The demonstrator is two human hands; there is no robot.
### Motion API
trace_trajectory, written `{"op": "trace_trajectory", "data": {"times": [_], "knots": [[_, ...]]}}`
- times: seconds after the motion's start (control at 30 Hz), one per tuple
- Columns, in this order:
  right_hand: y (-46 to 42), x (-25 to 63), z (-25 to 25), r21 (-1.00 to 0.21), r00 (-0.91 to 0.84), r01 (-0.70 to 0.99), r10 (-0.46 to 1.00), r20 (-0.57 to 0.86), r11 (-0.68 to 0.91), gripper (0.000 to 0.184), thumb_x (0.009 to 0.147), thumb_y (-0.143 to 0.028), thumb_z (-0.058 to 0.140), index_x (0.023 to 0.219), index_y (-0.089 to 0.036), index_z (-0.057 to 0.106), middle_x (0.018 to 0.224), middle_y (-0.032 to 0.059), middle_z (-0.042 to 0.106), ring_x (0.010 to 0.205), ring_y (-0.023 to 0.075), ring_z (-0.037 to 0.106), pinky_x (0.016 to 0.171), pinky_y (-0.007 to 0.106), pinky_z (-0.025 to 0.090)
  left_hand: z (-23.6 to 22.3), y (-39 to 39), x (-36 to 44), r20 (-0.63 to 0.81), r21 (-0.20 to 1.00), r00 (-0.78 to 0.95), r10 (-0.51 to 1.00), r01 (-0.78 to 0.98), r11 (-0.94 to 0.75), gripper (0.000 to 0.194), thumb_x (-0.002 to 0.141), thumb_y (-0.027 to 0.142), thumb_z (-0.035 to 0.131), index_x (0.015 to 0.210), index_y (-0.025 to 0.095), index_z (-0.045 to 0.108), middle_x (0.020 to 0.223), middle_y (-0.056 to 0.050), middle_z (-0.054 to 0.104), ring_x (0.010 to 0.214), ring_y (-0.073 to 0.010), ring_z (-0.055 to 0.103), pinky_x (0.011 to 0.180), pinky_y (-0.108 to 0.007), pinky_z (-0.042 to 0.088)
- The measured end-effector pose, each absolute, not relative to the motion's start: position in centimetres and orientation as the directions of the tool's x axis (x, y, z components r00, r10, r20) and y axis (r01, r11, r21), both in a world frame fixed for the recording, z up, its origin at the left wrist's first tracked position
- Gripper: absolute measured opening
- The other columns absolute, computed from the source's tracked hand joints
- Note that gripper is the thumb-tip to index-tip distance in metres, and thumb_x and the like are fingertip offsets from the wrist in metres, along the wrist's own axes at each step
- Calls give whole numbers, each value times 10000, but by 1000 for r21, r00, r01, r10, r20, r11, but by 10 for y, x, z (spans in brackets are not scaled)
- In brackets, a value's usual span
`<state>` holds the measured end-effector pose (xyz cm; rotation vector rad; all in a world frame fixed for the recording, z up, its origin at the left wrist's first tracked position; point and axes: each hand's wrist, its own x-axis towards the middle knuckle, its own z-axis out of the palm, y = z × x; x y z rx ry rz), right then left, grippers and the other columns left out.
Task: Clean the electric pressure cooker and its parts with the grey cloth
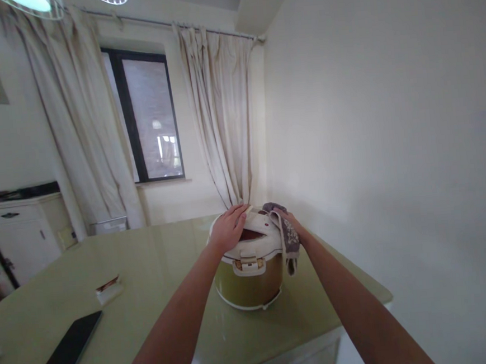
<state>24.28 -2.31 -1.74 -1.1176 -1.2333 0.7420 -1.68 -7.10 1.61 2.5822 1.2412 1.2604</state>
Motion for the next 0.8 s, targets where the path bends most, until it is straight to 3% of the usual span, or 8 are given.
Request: {"op": "trace_trajectory", "data": {"times": [0.1, 0.2, 0.33, 0.43, 0.47, 0.57, 0.67, 0.8], "knots": [[-39, 253, -37, -952, 175, 68, 936, 304, 297, 595, 725, -719, 777, 892, -148, 797, 846, 136, 809, 859, 353, 766, 876, 499, 609, 16, -71, -16, 661, 332, 354, 662, 652, -681, 520, 1103, 460, 291, 1459, 262, 615, 1512, -59, 621, 1384, -222, 580, 1228, -396, 412], [-58, 255, -58, -930, 258, 79, 893, 368, 360, 676, 775, -771, 690, 1034, -155, 792, 1012, 156, 814, 1011, 355, 753, 1012, 522, 555, 15, -71, -16, 667, 333, 350, 658, 650, -683, 524, 1104, 465, 283, 1456, 265, 617, 1503, -56, 625, 1380, -218, 581, 1229, -388, 409], [-91, 234, -104, -834, 433, 294, 714, 551, 466, 705, 952, -710, 504, 1354, -149, 648, 1330, 181, 713, 1279, 331, 644, 1138, 524, 468, 15, -71, -16, 667, 341, 347, 659, 644, -685, 531, 1104, 470, 283, 1446, 252, 626, 1486, -64, 635, 1364, -228, 594, 1213, -392, 426], [-121, 199, -158, -787, 476, 439, 631, 613, 433, 759, 1012, -634, 462, 1596, -159, 363, 1546, 213, 531, 1415, 333, 541, 1177, 547, 427, 15, -71, -15, 673, 351, 339, 657, 635, -688, 542, 1105, 477, 272, 1438, 250, 634, 1471, -63, 645, 1355, -225, 599, 1212, -390, 428], [-130, 184, -176, -766, 474, 506, 615, 631, 396, 781, 1010, -631, 468, 1612, -156, 320, 1579, 230, 482, 1453, 356, 494, 1187, 575, 405, 16, -71, -15, 675, 355, 340, 655, 628, -693, 547, 1107, 478, 262, 1437, 253, 635, 1469, -60, 648, 1354, -219, 599, 1216, -387, 425], [-151, 143, -212, -641, 380, 682, 579, 721, 351, 693, 1013, -602, 467, 1556, -176, 401, 1567, 263, 454, 1482, 449, 405, 1158, 673, 361, 16, -73, -16, 679, 382, 340, 651, 593, -709, 576, 1111, 487, 222, 1429, 259, 644, 1468, -49, 653, 1364, -204, 592, 1230, -383, 412], [-161, 121, -200, -549, 339, 751, 498, 798, 368, 572, 1041, -485, 445, 1540, -207, 421, 1548, 266, 443, 1442, 478, 407, 1108, 718, 354, 16, -72, -18, 670, 450, 307, 675, 555, -699, 603, 1107, 519, 202, 1397, 276, 672, 1468, -32, 659, 1375, -204, 589, 1233, -390, 410], [-169, 130, -128, -394, 213, 821, 419, 883, 413, 489, 1049, -365, 446, 1525, -255, 466, 1507, 198, 511, 1372, 416, 464, 1104, 645, 361, 12, -60, -24, 605, 636, 197, 771, 464, -617, 663, 1081, 613, 205, 1364, 274, 700, 1457, -44, 676, 1376, -248, 599, 1233, -447, 409]]}}
